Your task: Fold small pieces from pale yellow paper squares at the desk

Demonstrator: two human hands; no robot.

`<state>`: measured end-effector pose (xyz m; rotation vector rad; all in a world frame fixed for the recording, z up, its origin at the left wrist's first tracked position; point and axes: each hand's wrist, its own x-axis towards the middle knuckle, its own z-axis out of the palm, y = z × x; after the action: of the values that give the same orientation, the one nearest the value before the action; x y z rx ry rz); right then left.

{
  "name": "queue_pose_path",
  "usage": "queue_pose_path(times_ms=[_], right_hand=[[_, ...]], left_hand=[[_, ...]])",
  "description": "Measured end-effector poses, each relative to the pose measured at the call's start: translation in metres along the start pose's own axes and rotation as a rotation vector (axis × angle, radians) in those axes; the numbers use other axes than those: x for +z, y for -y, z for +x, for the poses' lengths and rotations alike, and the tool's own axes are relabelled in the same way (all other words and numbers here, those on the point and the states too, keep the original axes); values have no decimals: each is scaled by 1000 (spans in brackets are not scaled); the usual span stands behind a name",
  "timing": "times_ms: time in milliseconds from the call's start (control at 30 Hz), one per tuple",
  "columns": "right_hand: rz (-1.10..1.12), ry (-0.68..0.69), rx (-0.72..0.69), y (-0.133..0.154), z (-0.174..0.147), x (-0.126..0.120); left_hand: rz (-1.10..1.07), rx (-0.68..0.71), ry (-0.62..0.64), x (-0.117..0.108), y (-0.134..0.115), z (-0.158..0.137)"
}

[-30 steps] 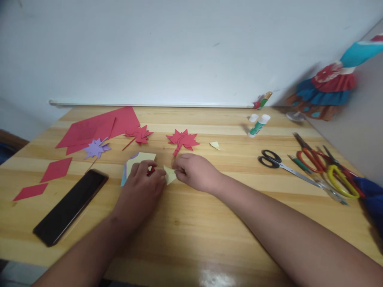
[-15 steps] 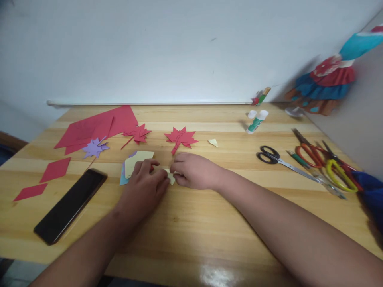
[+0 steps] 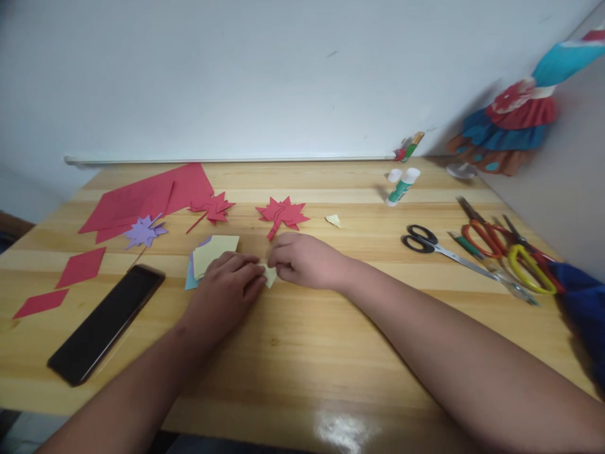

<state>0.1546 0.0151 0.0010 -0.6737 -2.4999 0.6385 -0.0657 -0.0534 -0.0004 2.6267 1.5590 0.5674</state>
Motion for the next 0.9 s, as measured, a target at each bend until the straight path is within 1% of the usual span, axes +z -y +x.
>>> queue_pose_path(times_ms=[67,167,300,500,600,667,733,800,833,900], right_hand=[[12,-24,72,-1,1,2],[19,40,120,2,3,2],[-16,115,164,9,5,-3],[-57,109,211,16,7,0],[-73,88,231,21,8,1],[-57,89,240,24,9,-1],[27,106,301,26,8,-3],[187,102,401,26,8,-3],[283,86,436,27,7,-2],[433,-13,454,27,7,1]], left_hand=[[29,-6,20,-2,-1,0],[43,-46,55,-5,-5,1],[35,-147,73,-6,-8,2],[27,-194,149,-5,-8,2],[-3,-224,151,-6,-9,2],[-70,-251,130,-7,-9,3],[-196,-299,80,-10,-9,3],[-352,-380,19,-13,-9,3],[-423,-430,-7,-15,-8,3],[-534,-511,-46,-19,-9,2]])
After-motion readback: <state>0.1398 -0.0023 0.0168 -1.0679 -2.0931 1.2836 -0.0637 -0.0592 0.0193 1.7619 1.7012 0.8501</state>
